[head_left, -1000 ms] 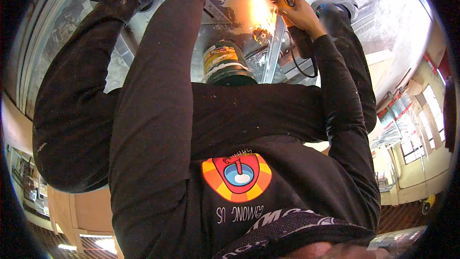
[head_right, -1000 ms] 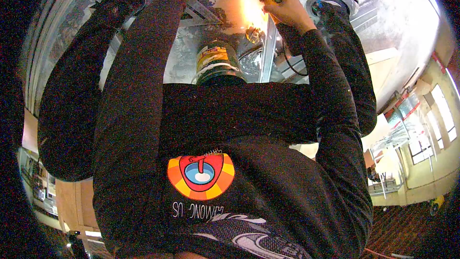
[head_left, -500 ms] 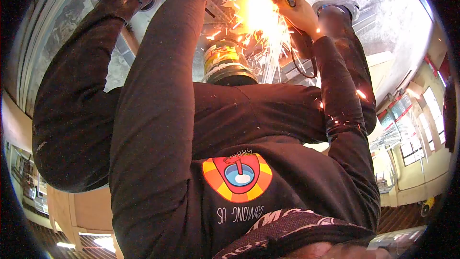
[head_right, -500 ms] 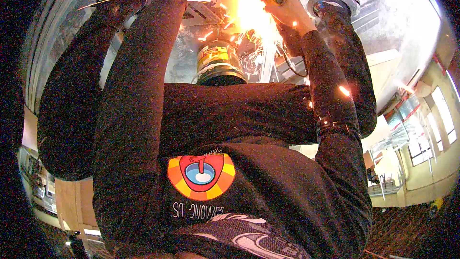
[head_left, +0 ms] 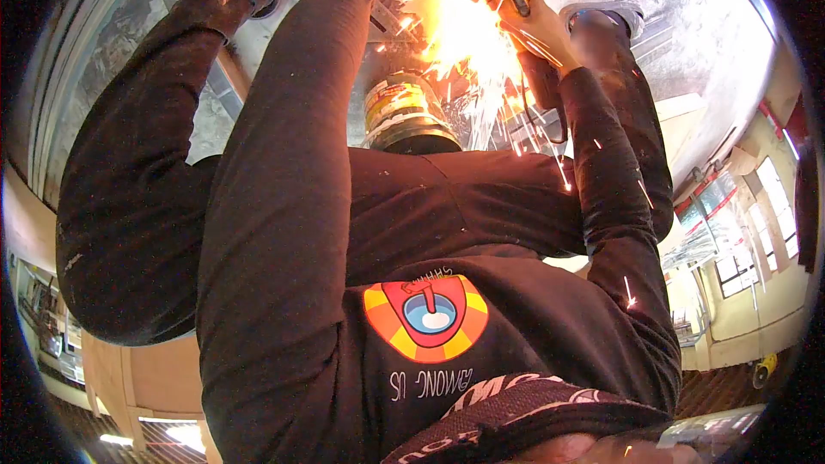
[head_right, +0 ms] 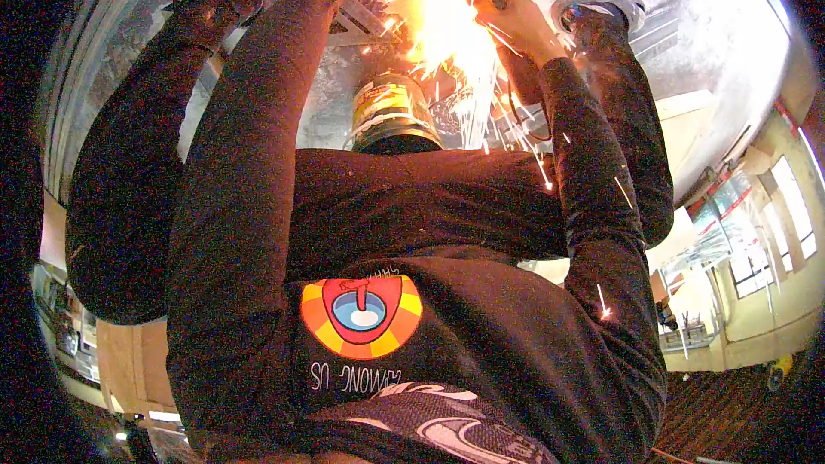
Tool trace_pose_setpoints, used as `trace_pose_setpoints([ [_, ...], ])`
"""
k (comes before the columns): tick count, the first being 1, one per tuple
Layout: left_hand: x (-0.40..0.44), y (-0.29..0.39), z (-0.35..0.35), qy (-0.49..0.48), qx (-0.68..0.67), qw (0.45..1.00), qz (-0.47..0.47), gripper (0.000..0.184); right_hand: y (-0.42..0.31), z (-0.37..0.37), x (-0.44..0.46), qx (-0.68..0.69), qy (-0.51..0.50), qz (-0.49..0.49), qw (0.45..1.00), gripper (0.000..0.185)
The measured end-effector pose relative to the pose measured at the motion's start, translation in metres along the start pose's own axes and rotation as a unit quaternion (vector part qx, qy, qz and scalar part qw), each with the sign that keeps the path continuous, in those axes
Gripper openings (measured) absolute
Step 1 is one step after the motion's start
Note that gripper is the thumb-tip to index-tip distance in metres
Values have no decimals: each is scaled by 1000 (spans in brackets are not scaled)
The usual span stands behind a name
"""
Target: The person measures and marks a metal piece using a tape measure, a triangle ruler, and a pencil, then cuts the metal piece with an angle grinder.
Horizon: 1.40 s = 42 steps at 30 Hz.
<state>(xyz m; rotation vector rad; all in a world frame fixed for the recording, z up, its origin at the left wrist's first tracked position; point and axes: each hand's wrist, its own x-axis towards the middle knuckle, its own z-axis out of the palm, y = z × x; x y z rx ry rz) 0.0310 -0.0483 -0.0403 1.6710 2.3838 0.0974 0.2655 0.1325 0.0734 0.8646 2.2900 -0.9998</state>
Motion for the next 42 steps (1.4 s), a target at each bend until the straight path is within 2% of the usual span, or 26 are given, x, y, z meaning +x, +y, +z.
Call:
trace_pose_setpoints([
  [4,-4,0,-18,-35,-22,999,-4,26,-2,1,4,-6,7,6,1000,89],
  [6,-5,-1,-5,58,-20,998,-1,24,-10,-4,7,108,-45,27,993,87],
  [7,-4,-2,-2,58,-19,998,-2,24,-10,-3,7,108,-45,27,993,87],
  [9,-1,-2,-11,-21,-18,1000,3,24,-7,0,9,47,11,-15,999,84],
  [14,-2,-1,-9,-2,-11,1000,-3,27,-13,-1,8,30,5,-8,999,84],
  [16,-4,-1,-12,-10,11,1000,3,27,-18,-4,3,10,-2,31,999,85],
  [18,-9,-4,-15,38,-28,999,23,29,-9,4,5,35,4,28,999,87],
  [20,-2,-4,5,25,-26,999,11,30,-9,4,5,59,10,24,998,88],
  [21,0,-5,18,12,-24,1000,-1,31,-14,-1,3,25,-3,34,999,90],
  [22,1,-5,17,13,-24,1000,-2,31,-18,-4,3,-9,-15,45,999,92],
  [27,-5,-3,0,29,-17,999,11,30,-11,0,9,4,2,30,1000,92],
  [28,-4,-4,9,79,8,997,26,30,-9,0,10,13,7,18,1000,91],
  [29,-3,-4,7,79,9,996,27,30,-9,0,10,13,8,18,1000,91],
  [31,0,-2,-3,-20,-1,1000,3,31,-11,1,10,25,10,15,1000,87],
  [35,-1,-3,12,4,-43,999,-13,33,-25,-3,5,23,15,26,999,84],
  [37,-2,-4,13,3,-14,1000,0,34,-36,-10,1,-22,-23,68,997,82],
  [41,-2,-5,11,3,7,1000,10,34,-23,-2,4,19,5,52,998,83],
  [42,-3,-5,13,29,-6,1000,12,33,-10,3,12,22,12,31,999,83],
])
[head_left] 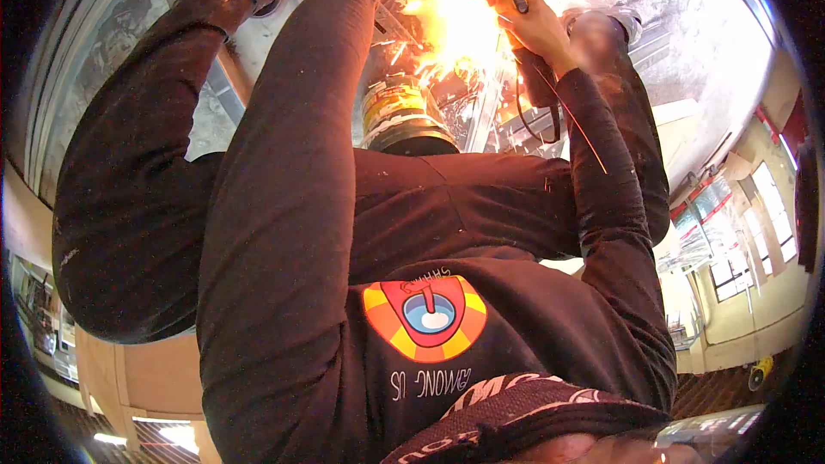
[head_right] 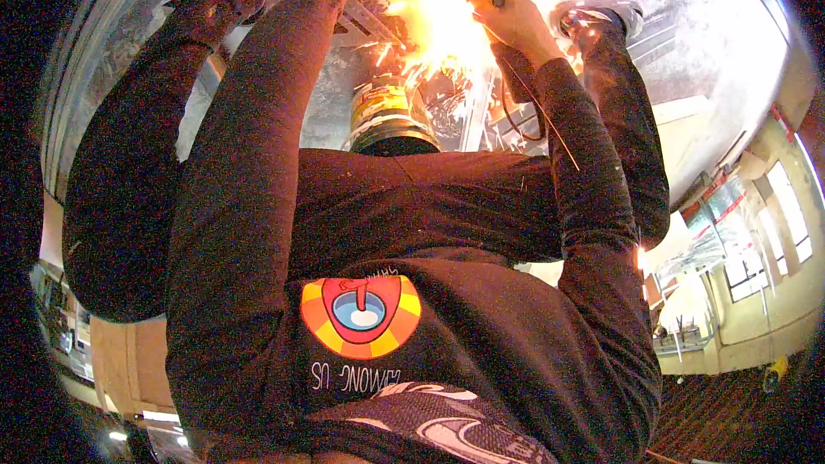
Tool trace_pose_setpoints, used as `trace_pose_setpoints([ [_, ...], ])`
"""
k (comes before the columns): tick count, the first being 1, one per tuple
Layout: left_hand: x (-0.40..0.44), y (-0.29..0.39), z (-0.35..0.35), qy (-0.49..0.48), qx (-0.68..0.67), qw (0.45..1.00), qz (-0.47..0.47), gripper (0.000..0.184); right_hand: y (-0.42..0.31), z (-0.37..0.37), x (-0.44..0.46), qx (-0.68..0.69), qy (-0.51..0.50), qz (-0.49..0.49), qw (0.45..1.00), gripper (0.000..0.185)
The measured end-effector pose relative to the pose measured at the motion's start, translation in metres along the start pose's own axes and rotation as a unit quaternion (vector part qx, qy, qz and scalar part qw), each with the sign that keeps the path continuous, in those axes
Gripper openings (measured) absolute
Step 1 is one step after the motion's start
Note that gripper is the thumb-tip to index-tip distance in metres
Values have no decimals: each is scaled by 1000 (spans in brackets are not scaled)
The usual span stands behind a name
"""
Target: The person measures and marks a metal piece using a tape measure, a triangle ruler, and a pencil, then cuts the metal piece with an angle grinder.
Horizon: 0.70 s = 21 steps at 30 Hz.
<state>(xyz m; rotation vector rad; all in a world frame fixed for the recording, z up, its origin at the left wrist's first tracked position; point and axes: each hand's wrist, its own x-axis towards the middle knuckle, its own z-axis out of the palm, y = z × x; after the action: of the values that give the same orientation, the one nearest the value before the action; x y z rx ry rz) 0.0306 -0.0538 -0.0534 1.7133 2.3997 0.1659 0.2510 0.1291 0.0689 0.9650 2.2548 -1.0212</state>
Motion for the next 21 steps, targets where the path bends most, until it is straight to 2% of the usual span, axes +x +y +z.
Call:
trace_pose_setpoints([
  [2,0,1,-6,27,-13,1000,2,31,4,1,3,3,7,-21,1000,83],
  [4,0,3,-20,-47,-20,999,-7,29,-7,-3,-1,-10,3,1,1000,81],
  [8,6,2,-10,-57,-12,998,-13,28,-18,-7,-9,-27,5,-3,1000,80],
  [11,5,3,-12,-63,-4,998,-13,27,-27,-7,-13,40,-4,40,998,81],
  [13,3,4,-14,-23,15,1000,-3,26,4,1,-3,67,-43,-34,996,85],
  [14,4,4,-14,-23,16,1000,-4,26,19,6,-3,20,-2,-27,999,92],
  [17,5,5,-16,-32,18,999,-3,27,5,-3,-3,-31,-24,-7,999,100],
  [18,6,4,-18,-45,22,999,-1,27,8,3,0,1,-12,-18,1000,105],
  [21,6,4,-23,-59,-2,998,-7,27,14,0,6,-33,-3,-27,999,105],
])
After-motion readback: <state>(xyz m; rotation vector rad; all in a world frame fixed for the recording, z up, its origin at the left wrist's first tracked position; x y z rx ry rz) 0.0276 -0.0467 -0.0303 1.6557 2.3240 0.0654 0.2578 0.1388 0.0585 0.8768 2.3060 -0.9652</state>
